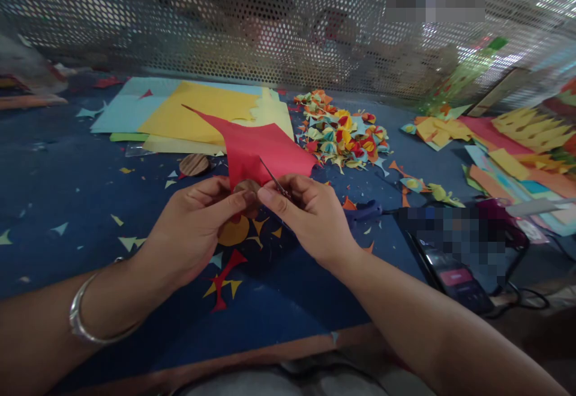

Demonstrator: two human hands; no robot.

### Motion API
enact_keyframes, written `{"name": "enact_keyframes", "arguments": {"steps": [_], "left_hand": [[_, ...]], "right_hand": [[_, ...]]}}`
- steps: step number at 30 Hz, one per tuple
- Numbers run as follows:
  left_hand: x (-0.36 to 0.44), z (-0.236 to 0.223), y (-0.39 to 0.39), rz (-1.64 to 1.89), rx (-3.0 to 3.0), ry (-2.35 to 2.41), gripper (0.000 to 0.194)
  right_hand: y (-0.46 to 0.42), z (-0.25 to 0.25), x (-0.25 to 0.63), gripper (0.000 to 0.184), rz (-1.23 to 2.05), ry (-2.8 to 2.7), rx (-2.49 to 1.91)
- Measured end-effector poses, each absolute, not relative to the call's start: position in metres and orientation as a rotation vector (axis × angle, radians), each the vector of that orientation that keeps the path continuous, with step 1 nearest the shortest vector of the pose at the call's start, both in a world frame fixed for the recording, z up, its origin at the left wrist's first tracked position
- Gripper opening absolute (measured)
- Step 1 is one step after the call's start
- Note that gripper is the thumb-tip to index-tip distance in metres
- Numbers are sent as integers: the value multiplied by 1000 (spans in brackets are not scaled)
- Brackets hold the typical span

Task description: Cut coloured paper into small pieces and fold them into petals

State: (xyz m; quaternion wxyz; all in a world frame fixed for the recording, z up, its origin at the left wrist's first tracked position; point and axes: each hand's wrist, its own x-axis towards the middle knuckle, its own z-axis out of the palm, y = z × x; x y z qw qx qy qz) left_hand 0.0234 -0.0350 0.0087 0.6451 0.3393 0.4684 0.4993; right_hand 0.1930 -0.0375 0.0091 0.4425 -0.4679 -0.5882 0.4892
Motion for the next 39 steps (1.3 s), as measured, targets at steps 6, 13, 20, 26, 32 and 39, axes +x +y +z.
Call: {"name": "enact_keyframes", "arguments": {"steps": [6, 13, 20, 26, 32, 39], "left_hand": [[23, 6, -30, 1173, 803, 1065, 18], [22, 3, -28, 1214, 817, 988, 13], [19, -1, -27, 1258, 851, 955, 16], [19, 2, -29, 1255, 828, 956, 13], [20, 2, -33, 1178, 867, 911, 16], [17, 2, -34, 1112, 852, 931, 19]], "right_hand": [[-40, 15, 196, 43, 1188, -1445, -1205], [-37, 12, 197, 46, 1389, -1310, -1205], [-37, 15, 196, 49, 1547, -1245, -1235], [-36, 15, 197, 50, 1589, -1274, -1270], [-36, 14, 198, 51, 1586, -1303, -1282], [-36, 15, 202, 49, 1555, -1342, -1286]]}}
